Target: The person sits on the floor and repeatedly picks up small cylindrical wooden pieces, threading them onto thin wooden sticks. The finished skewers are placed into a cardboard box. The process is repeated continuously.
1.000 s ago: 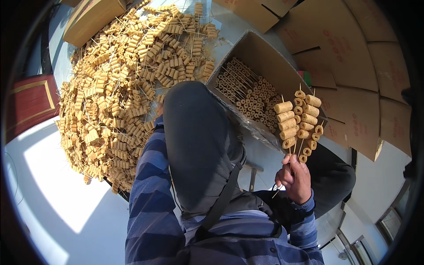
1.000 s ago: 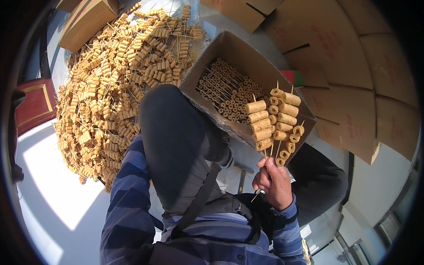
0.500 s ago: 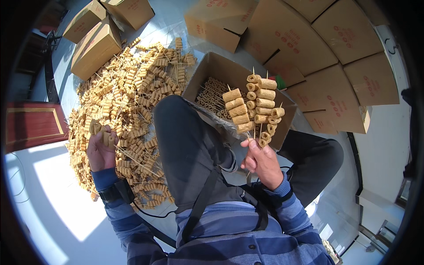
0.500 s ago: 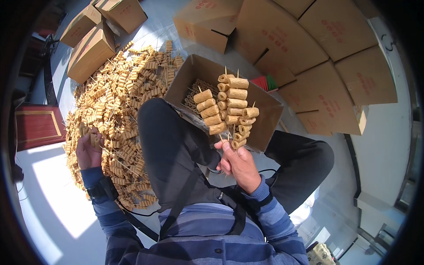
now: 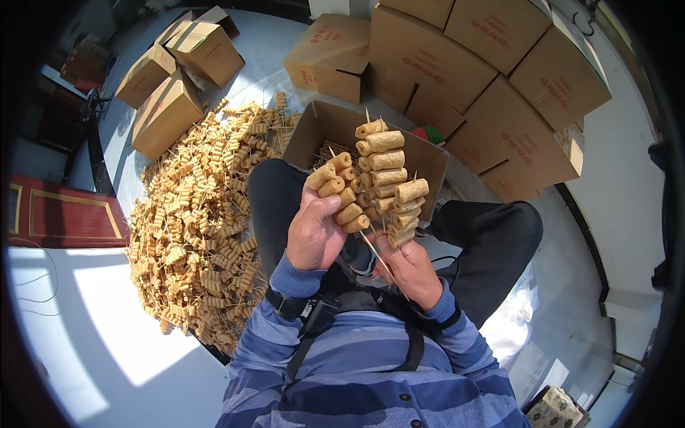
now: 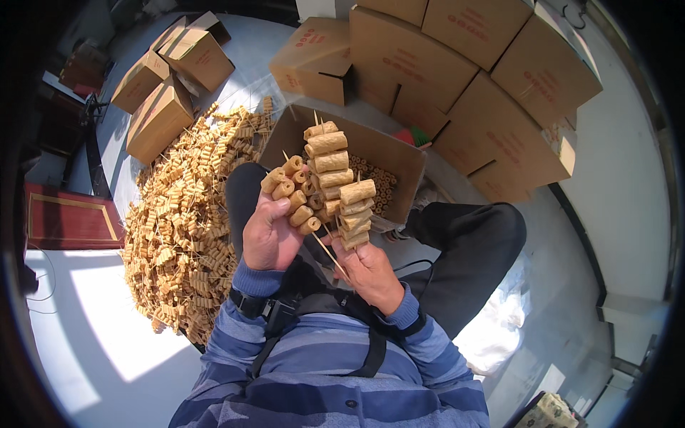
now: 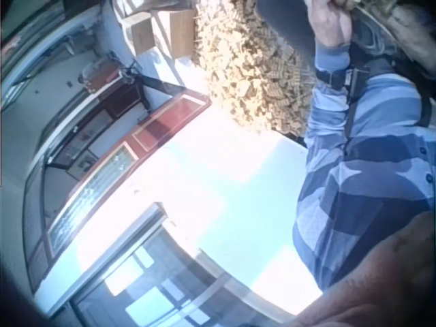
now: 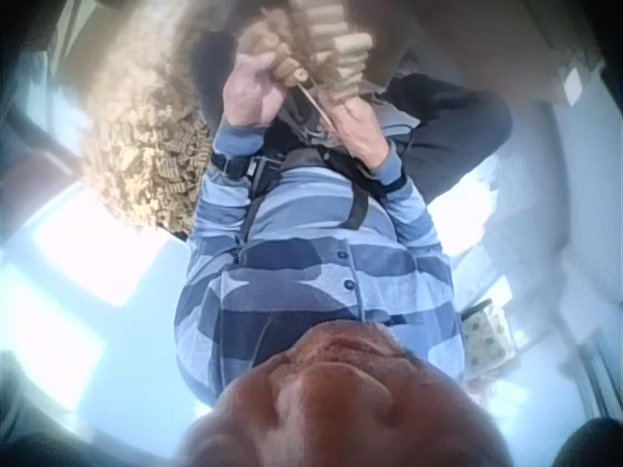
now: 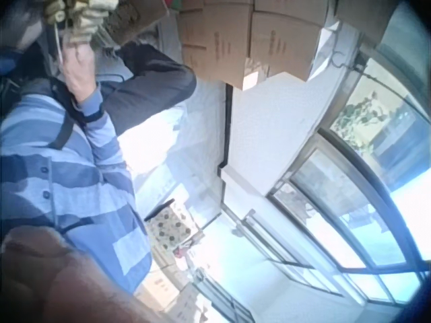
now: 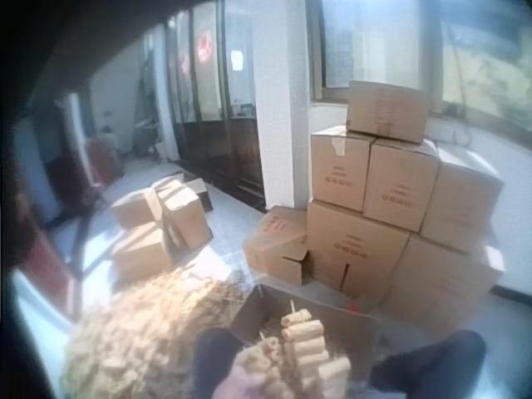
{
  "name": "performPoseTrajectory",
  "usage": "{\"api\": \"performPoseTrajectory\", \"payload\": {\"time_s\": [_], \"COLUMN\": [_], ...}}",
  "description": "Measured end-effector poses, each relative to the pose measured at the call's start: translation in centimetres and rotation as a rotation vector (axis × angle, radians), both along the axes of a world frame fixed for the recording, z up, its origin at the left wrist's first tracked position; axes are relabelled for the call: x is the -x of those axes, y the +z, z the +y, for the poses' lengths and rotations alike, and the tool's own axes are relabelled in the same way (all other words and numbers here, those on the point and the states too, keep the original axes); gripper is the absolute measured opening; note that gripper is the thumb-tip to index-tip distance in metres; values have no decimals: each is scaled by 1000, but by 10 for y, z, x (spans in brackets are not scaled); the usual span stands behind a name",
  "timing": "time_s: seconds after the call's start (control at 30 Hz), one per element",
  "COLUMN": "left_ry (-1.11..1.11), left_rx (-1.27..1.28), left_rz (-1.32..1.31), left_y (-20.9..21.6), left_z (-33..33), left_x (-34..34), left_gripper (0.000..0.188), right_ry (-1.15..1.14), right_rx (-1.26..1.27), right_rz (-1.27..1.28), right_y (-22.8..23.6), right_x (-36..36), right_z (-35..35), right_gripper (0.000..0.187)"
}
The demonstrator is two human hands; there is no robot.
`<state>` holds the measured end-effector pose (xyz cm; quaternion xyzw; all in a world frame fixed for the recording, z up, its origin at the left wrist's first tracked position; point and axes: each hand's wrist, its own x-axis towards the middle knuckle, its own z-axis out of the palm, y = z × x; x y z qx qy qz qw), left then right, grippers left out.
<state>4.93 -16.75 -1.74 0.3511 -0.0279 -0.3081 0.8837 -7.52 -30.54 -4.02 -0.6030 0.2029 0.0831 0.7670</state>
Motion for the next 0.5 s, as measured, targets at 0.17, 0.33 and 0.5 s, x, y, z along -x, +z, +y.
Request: {"api": "performPoseTrajectory", "payload": {"time_s": [0.17,0.33,0.5], "left_ry": [76,63,40], "left_rx": [68,190,272], "left_rz": [-11,26,78], "left_y": [-1,1,3], "left_z": [1,19,21], "left_x": [11,3,-5], "left_gripper": [65,64,65], "right_ry": [146,194,306], "right_rx": [-41,-189,-355], "right_rz": [-67,-63,-3], "right_y": [2,5,6], "right_x": [5,4,3], "right_z": [-7,-11,-20], "right_gripper": [42,38,39]}}
